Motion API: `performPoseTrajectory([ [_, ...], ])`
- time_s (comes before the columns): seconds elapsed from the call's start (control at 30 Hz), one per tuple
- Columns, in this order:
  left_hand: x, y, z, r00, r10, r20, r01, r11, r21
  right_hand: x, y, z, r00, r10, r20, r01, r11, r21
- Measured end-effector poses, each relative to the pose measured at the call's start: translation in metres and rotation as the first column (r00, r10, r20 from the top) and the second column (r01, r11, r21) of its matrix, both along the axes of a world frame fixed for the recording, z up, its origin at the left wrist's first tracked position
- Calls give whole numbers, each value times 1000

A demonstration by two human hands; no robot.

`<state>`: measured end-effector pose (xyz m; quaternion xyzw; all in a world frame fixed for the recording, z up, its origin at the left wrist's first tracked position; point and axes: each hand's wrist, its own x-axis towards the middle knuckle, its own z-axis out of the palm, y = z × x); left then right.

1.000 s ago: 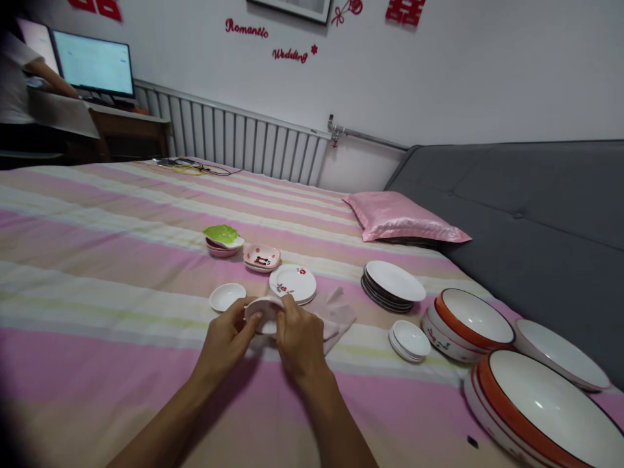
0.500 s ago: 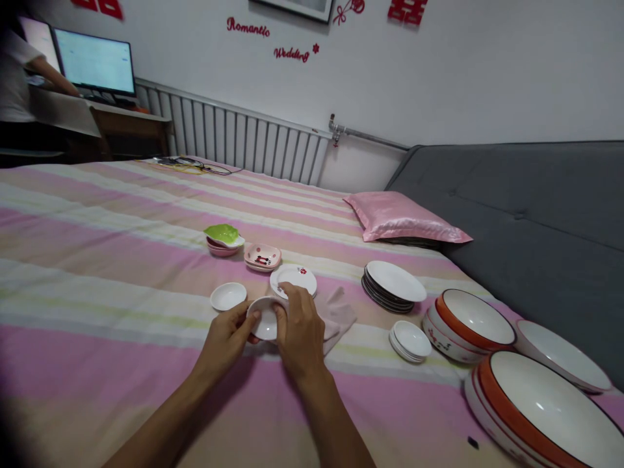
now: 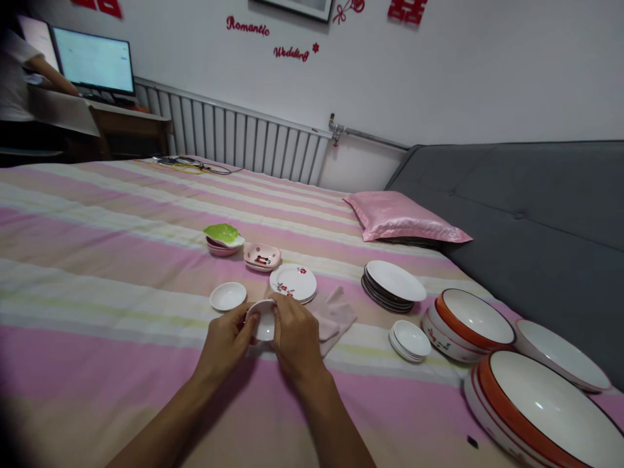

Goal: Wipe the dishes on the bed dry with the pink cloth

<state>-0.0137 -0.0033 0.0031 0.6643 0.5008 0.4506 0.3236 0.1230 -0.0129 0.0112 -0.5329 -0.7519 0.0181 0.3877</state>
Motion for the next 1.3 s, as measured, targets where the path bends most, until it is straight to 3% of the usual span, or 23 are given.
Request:
performPoseTrajectory([
  [0.33,0,0,0,999,5,-47,-5,1000,6,-1,-1,2,1000,15,-16,-16,995,-97],
  [0.77,2,-1,1,998,-34,-61,36,999,22,3,2,-3,999,-7,-43,6,999,-39],
  [1.13,2,-3,1,997,-33,-69,36,999,41,10,7,-7,990,-50,135,59,996,-61],
  [1.3,3,-4,1,999,-30,-19,31,999,15,11,6,-6,992,-34,123,41,997,-60],
])
